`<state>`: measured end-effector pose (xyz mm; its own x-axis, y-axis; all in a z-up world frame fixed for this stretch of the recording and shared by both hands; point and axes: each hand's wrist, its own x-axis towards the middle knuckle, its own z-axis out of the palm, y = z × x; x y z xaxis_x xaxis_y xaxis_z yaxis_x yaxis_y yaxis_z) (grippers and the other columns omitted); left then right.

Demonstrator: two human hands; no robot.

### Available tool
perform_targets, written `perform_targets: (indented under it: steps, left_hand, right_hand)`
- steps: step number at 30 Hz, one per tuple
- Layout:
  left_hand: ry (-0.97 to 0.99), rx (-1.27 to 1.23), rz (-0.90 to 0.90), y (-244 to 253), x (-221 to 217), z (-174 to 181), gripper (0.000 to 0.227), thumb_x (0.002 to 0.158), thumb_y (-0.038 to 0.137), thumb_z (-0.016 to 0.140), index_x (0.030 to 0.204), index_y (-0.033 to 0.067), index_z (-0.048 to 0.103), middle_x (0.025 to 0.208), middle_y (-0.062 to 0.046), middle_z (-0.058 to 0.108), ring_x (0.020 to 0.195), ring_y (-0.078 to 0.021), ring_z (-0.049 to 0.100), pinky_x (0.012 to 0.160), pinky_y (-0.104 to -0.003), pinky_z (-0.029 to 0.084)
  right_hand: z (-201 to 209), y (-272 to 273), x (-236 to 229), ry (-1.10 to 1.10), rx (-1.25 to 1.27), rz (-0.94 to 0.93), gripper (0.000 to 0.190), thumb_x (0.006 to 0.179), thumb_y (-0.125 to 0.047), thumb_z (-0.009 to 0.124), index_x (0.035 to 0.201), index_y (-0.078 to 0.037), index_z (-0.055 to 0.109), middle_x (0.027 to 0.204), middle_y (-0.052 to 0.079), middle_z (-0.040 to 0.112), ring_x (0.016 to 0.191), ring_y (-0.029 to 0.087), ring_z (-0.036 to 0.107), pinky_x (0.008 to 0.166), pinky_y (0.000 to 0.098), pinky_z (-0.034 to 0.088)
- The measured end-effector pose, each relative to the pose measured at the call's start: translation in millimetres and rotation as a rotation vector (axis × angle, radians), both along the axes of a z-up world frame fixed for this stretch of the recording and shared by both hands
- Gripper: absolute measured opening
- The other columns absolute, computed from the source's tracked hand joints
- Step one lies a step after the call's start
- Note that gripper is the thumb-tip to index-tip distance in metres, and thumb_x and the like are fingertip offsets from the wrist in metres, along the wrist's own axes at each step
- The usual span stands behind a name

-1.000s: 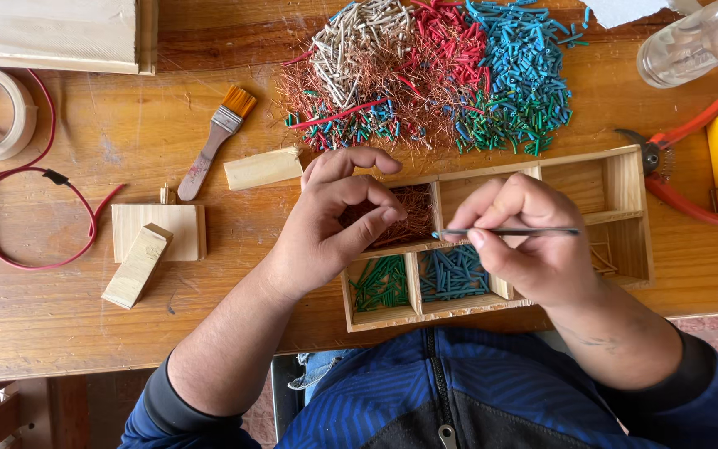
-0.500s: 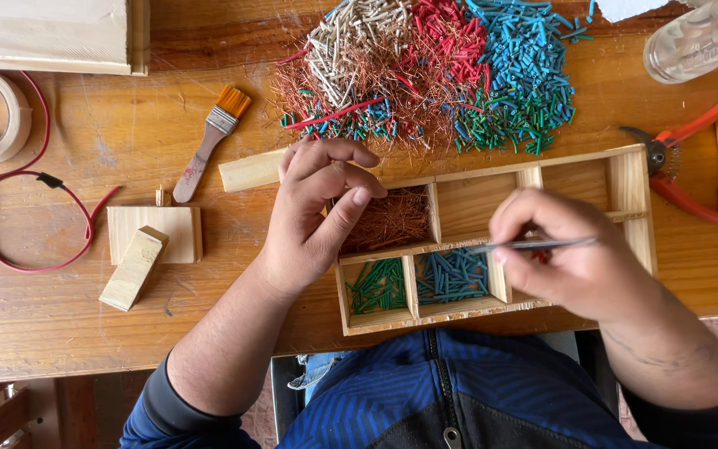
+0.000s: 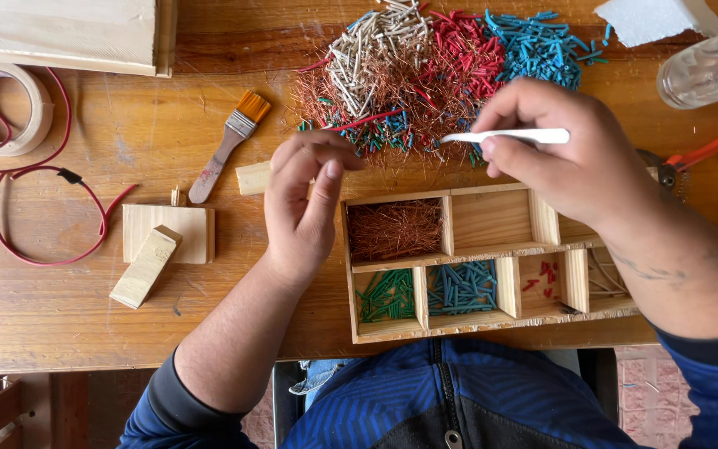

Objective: The person uses tweezers to pick up small colored plastic pieces and copper wire from a wooden organizer and a pile on the table. They insert the plastic pieces onto the wire and manipulate the components with their hands and tweezers.

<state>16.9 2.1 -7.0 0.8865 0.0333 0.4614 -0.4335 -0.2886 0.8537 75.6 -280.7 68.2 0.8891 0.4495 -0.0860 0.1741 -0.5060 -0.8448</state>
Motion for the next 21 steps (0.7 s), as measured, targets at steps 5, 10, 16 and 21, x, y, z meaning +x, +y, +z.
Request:
perform_targets:
  steps: [5,10,16,21]
  left_hand:
    - [0.035,-0.12,0.043,5.3,5.2,-6.0,0.04,0.117,0.034,0.048,0.105,0.0069,0.073,0.114,-0.01,0.065,0.114,-0.0225,0.062,0.099,-0.036,0.053]
    - [0.039,-0.103,0.057,7.8,5.8,-2.4,0.04,0.116,0.035,0.048,0.104,0.0062,0.074,0.112,-0.01,0.066,0.111,-0.0232,0.063,0.102,-0.037,0.051]
    - [0.047,-0.097,-0.019,6.0,5.1,-1.9,0.037,0.117,0.032,0.048,0.106,0.0062,0.072,0.113,-0.01,0.065,0.109,-0.0223,0.063,0.097,-0.036,0.052]
    - [0.045,-0.111,-0.046,5.2,6.4,-3.2,0.037,0.117,0.033,0.049,0.105,0.0059,0.071,0.111,-0.01,0.065,0.107,-0.0219,0.063,0.097,-0.036,0.053]
  right_hand:
    - [-14.5,29.0,28.7,-0.048,0.075,0.048,0.012,0.108,0.003,0.066,0.116,-0.006,0.068,0.096,0.005,0.068,0.084,0.012,0.071,0.079,0.0246,0.054]
    - [-24.7,32.0,37.1,-0.008,0.088,0.032,0.013,0.11,-0.002,0.064,0.12,-0.007,0.069,0.103,0.006,0.074,0.094,0.012,0.074,0.083,0.0236,0.058]
    - [-23.5,21.5,38.4,-0.198,-0.213,0.126,0.009,0.103,-0.007,0.08,0.107,-0.013,0.074,0.096,-0.002,0.079,0.086,0.011,0.071,0.077,0.0298,0.053]
    - [-21.6,-3.8,14.7,-0.386,-0.349,0.198,0.011,0.096,-0.002,0.077,0.1,-0.009,0.07,0.092,0.002,0.075,0.076,0.017,0.067,0.072,0.0349,0.052]
